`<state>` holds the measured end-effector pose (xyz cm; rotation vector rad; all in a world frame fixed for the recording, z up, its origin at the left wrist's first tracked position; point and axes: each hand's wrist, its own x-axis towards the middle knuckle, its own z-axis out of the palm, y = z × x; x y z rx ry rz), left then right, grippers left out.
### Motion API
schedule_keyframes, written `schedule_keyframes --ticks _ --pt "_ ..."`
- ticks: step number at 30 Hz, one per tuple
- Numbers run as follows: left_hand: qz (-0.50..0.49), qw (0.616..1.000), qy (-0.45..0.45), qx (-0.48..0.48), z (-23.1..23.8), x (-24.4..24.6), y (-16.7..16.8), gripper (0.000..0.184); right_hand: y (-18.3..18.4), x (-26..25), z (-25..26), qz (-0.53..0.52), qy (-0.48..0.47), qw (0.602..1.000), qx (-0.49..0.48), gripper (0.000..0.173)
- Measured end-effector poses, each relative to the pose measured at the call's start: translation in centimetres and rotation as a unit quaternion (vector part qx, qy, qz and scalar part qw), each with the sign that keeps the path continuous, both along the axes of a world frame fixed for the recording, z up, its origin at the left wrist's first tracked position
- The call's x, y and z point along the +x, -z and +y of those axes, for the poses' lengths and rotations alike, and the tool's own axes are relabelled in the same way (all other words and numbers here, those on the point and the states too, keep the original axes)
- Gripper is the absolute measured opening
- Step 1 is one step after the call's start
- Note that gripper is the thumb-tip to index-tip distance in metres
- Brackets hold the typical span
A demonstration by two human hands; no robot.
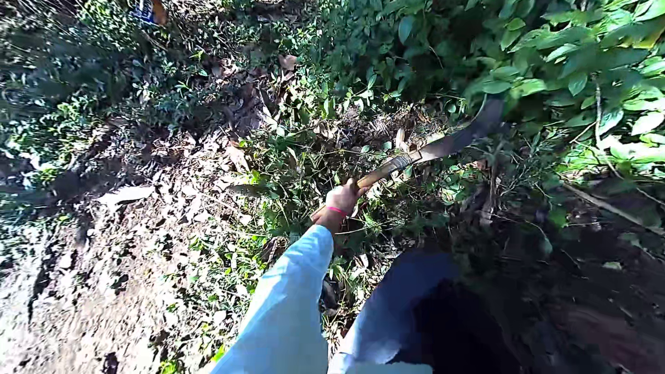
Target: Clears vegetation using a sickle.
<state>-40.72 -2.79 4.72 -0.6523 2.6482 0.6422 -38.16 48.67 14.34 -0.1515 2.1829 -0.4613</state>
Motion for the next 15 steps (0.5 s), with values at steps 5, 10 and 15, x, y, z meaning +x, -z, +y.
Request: schedule_keyframes --ticks 5,10,15 --pt "-0.099 0.945 -0.311 0.009 -8.8 20.6 9.8 0.06 0.1 -0.8 0.7 -0.003 -0.02 0.997 -0.071 0.044" --pt "-0.088 0.847 -0.519 0.076 -1.6 31.2 8.6 0.068 0.2 -0.3 2.6 -0.017 0.015 0.997 -0.073 0.044" --pt "-0.11 0.95 -0.293 0.016 -1.4 22.3 4.7 0.064 1.6 -1.1 3.1 -0.018 0.007 0.999 -0.05 0.042"
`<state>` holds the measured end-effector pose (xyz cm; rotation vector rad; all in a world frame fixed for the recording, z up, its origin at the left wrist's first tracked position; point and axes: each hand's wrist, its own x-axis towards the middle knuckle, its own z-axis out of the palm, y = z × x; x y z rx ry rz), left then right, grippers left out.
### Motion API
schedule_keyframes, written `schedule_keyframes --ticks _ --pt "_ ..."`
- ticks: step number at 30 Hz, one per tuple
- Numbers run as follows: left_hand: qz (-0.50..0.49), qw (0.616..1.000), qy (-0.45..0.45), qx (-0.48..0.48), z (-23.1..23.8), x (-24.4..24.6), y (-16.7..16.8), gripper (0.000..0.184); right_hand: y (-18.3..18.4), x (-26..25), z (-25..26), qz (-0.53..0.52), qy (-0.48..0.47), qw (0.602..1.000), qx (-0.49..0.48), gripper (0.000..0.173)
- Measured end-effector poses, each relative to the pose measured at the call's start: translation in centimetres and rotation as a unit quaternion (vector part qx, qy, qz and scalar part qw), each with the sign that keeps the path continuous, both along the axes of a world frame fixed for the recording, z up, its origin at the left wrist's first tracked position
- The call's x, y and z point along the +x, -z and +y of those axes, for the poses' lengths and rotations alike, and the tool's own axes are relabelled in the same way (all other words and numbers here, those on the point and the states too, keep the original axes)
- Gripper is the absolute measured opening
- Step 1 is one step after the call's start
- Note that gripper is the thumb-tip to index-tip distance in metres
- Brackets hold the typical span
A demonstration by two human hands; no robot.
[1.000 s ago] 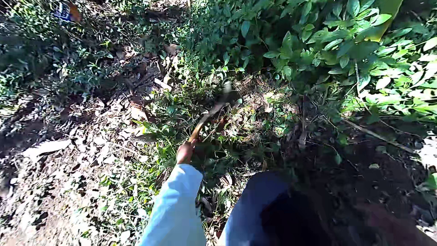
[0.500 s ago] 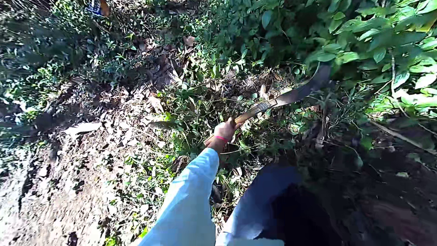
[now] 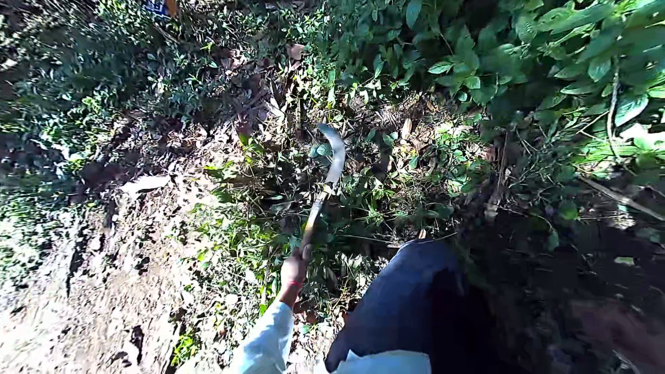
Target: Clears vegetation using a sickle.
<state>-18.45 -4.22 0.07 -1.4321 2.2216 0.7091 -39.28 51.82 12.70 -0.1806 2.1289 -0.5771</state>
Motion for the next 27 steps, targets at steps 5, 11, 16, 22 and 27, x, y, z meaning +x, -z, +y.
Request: schedule_keyframes --ticks 5,11,16,22,27 --pt "-0.044 0.961 0.271 -0.01 -1.0 -11.9 -2.1 0.061 -0.8 0.6 -1.4 0.019 0.004 1.0 -0.016 0.04" --pt "-0.036 0.996 -0.076 0.018 -0.9 2.8 3.3 0.069 -1.9 2.3 0.5 0.019 0.037 0.999 -0.027 0.04" --pt "0.064 0.994 -0.083 0.034 3.7 1.2 1.3 0.061 -1.5 2.6 3.4 0.017 0.057 0.998 -0.011 0.041" --pt "0.076 0.92 0.382 -0.035 2.0 -17.0 -6.8 0.057 -0.2 1.8 2.5 0.025 0.043 0.999 -0.012 0.041" --pt "0.0 0.963 0.267 -0.045 -4.2 -7.6 1.9 0.058 -0.4 1.1 0.9 0.011 0.03 0.999 -0.018 0.04"
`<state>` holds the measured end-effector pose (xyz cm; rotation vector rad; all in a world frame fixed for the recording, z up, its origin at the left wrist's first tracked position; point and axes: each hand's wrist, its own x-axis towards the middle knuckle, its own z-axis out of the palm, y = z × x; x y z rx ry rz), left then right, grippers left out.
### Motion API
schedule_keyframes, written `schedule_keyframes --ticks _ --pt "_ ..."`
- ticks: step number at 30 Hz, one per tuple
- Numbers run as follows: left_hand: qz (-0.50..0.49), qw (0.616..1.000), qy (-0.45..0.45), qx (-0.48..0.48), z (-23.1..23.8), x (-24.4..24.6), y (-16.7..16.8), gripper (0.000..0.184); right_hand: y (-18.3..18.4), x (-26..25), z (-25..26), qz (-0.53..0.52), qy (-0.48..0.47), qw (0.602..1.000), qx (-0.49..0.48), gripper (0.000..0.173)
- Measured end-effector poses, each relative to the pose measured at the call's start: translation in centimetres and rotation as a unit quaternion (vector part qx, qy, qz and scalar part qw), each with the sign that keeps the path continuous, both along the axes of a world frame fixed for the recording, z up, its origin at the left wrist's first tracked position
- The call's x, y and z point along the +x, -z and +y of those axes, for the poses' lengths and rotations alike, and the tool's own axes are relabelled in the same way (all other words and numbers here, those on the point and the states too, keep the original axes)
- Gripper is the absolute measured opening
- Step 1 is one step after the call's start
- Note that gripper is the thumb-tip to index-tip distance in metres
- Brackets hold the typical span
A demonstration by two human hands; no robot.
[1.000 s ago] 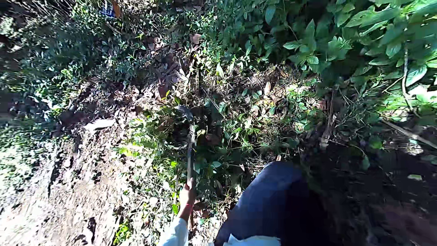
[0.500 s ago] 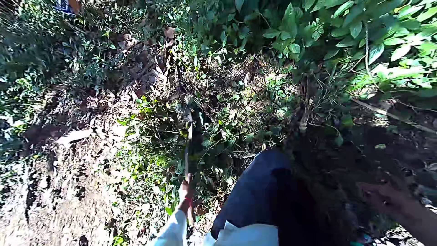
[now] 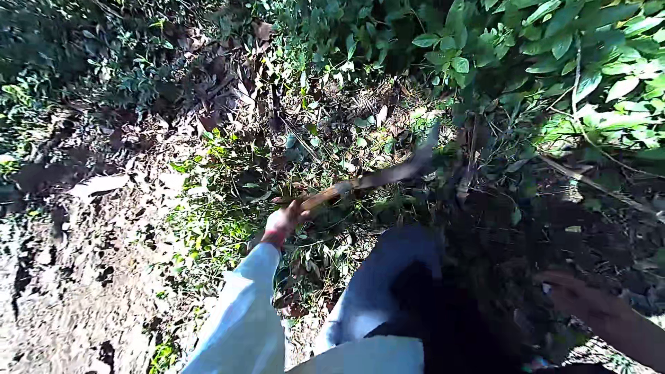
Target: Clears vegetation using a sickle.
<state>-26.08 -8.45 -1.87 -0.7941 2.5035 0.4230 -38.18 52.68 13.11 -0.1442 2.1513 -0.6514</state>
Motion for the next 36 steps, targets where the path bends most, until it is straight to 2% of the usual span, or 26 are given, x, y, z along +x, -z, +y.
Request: schedule_keyframes --ticks 1,2,3,5,7,9,11,13,14,15,16,18,19,21,23,26,29,31,33,36 --pt "-0.037 0.992 -0.123 0.011 -0.8 5.8 1.2 0.06 -0.2 0.3 0.1 0.007 0.007 1.0 -0.008 0.04" --pt "-0.05 0.977 -0.207 0.007 -1.1 10.7 1.6 0.062 -0.6 0.5 0.2 0.003 0.013 1.0 -0.012 0.041" --pt "-0.042 0.966 -0.255 0.003 -1.0 13.7 1.3 0.063 -0.8 0.7 0.6 -0.001 0.017 1.0 -0.008 0.041" --pt "-0.05 0.969 -0.242 0.003 -0.9 14.2 -0.8 0.063 -0.4 0.8 1.4 -0.017 0.019 1.0 0.004 0.041" --pt "-0.071 0.987 -0.145 0.007 -0.6 9.2 -2.4 0.063 -0.4 0.8 1.9 -0.022 0.02 0.999 0.023 0.042" --pt "-0.077 0.997 -0.013 0.024 1.5 0.7 -4.9 0.063 -0.8 0.9 1.5 -0.008 0.026 0.999 0.022 0.043" --pt "-0.052 0.992 0.108 0.026 3.9 -6.4 -5.9 0.061 -0.9 1.0 0.8 0.006 0.018 1.0 0.007 0.044" --pt "0.016 0.981 0.195 0.005 3.9 -9.8 -3.7 0.055 -1.2 1.1 0.0 0.002 0.017 1.0 0.009 0.043" --pt "0.034 0.979 0.199 -0.007 2.7 -9.6 -2.1 0.055 -1.3 1.0 -0.3 -0.002 0.019 1.0 0.013 0.043" --pt "0.029 0.986 0.164 -0.017 0.9 -8.1 -0.5 0.058 -1.3 0.9 -0.4 -0.007 0.02 1.0 0.014 0.043" --pt "0.004 0.995 0.092 -0.026 -1.4 -4.8 1.2 0.06 -1.2 1.0 -0.4 -0.014 0.019 1.0 0.014 0.044" --pt "-0.05 0.991 -0.122 -0.002 -3.6 3.9 2.6 0.064 -1.5 1.7 0.0 -0.006 0.018 1.0 0.009 0.043" --pt "-0.046 0.975 -0.215 0.008 -3.3 7.2 2.5 0.066 -1.8 2.1 0.0 0.002 0.014 1.0 0.006 0.042" --pt "-0.027 0.944 -0.325 0.052 -0.3 10.5 1.3 0.07 -2.9 3.0 0.2 0.044 -0.007 0.999 -0.008 0.04" --pt "0.002 0.928 -0.359 0.096 3.0 10.5 -0.6 0.069 -3.8 3.8 -0.3 0.095 -0.021 0.995 -0.037 0.04" --pt "0.068 0.908 -0.37 0.186 7.5 8.1 -0.6 0.057 -5.2 3.9 -0.9 0.125 -0.029 0.989 -0.073 0.039" --pt "0.067 0.896 -0.363 0.246 10.9 4.8 -2.5 0.047 -4.6 3.1 0.3 0.042 -0.01 0.989 -0.139 0.039" --pt "0.057 0.895 -0.354 0.265 13.0 3.2 -4.9 0.042 -3.2 1.7 1.9 -0.034 0.04 0.991 -0.124 0.04" --pt "0.044 0.901 -0.335 0.273 14.7 2.1 -8.3 0.042 -1.7 0.7 2.9 -0.049 0.124 0.987 -0.087 0.04" --pt "0.012 0.919 -0.281 0.277 16.3 1.9 -13.7 0.046 0.0 1.3 3.8 -0.031 0.29 0.943 -0.159 0.039"
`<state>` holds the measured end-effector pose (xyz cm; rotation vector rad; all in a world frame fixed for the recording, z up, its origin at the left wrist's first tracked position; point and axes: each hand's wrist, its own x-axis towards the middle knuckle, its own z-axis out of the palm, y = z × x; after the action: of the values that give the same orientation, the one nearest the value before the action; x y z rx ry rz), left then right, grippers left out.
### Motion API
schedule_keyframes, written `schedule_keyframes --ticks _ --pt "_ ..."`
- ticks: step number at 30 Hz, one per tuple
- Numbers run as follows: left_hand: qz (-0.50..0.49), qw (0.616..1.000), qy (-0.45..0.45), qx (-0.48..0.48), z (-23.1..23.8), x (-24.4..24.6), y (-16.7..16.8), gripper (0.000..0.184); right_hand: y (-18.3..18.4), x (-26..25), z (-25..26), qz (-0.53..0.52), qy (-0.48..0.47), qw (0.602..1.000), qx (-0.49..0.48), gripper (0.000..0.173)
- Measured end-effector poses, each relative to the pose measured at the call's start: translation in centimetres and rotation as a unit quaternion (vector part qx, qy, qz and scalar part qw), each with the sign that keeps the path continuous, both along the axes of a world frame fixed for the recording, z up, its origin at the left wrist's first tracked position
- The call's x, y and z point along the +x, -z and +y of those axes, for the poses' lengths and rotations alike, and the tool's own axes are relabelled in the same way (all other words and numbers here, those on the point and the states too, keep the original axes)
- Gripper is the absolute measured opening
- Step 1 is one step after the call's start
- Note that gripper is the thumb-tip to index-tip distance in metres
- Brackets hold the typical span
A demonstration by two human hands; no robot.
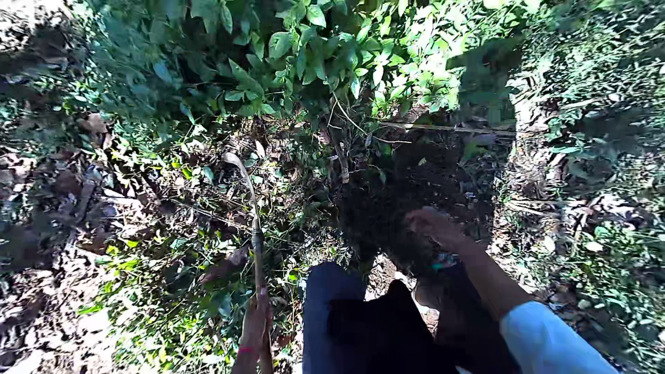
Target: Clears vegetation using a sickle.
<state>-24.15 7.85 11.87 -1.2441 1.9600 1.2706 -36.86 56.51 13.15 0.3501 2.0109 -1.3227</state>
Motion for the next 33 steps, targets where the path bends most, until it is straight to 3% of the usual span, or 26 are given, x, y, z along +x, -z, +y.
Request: schedule_keyframes --ticks 3,6,9,11,14,16,18,19,20,21,23,26,27,30,32,33 --pt "-0.013 1.0 0.018 0.014 1.0 1.3 -6.2 0.044 -0.3 2.3 -0.2 -0.041 0.195 0.979 -0.033 0.039" --pt "-0.037 0.997 0.053 0.031 0.0 4.0 -12.7 0.046 -4.5 6.2 -1.9 -0.058 0.314 0.947 -0.02 0.037" --pt "-0.078 0.995 0.059 0.034 -1.1 6.1 -18.6 0.048 -12.7 10.0 -4.1 -0.107 0.246 0.963 -0.011 0.038" --pt "-0.117 0.988 0.098 0.015 -1.8 7.0 -22.6 0.052 -17.6 13.0 -5.2 -0.129 0.143 0.981 0.019 0.037" --pt "-0.152 0.974 0.167 0.013 -4.0 8.0 -26.0 0.062 -22.8 17.4 -5.9 -0.151 0.01 0.983 0.104 0.043" --pt "-0.117 0.968 0.213 0.055 -5.7 9.1 -27.9 0.063 -25.9 19.7 -5.9 -0.176 -0.019 0.975 0.134 0.05" --pt "-0.068 0.963 0.257 0.041 -6.4 9.5 -30.3 0.059 -28.1 21.8 -5.0 -0.163 0.009 0.973 0.162 0.053" --pt "-0.148 0.943 0.297 0.029 -5.8 8.3 -33.9 0.054 -29.0 23.3 -4.5 -0.148 0.041 0.976 0.157 0.051" --pt "-0.289 0.905 0.307 0.054 -4.9 5.9 -36.8 0.052 -29.4 24.7 -3.9 -0.125 0.079 0.978 0.147 0.046" --pt "-0.068 0.912 0.401 0.052 -8.0 9.0 -32.5 0.055 -30.0 25.7 -3.4 -0.117 0.096 0.978 0.141 0.043" --pt "-0.082 0.904 0.42 -0.005 -8.0 8.7 -28.2 0.06 -31.1 27.0 -2.7 -0.11 0.111 0.978 0.134 0.039" --pt "-0.105 0.857 0.503 -0.05 -3.8 6.5 -31.6 0.054 -32.0 28.0 -2.6 -0.09 0.138 0.98 0.11 0.039" --pt "-0.08 0.858 0.507 -0.031 -3.1 6.3 -32.1 0.05 -32.3 28.0 -3.1 -0.078 0.152 0.98 0.099 0.039" --pt "0.078 0.891 0.445 0.042 -2.7 6.1 -26.5 0.043 -33.3 26.2 -5.5 -0.048 0.169 0.982 0.073 0.041" --pt "0.197 0.862 0.467 0.014 -0.3 5.1 -22.2 0.045 -31.5 24.6 -7.1 -0.019 0.13 0.988 0.077 0.041" --pt "0.151 0.857 0.492 -0.021 3.3 3.5 -23.8 0.044 -30.9 23.9 -7.9 -0.009 0.107 0.992 0.067 0.043"
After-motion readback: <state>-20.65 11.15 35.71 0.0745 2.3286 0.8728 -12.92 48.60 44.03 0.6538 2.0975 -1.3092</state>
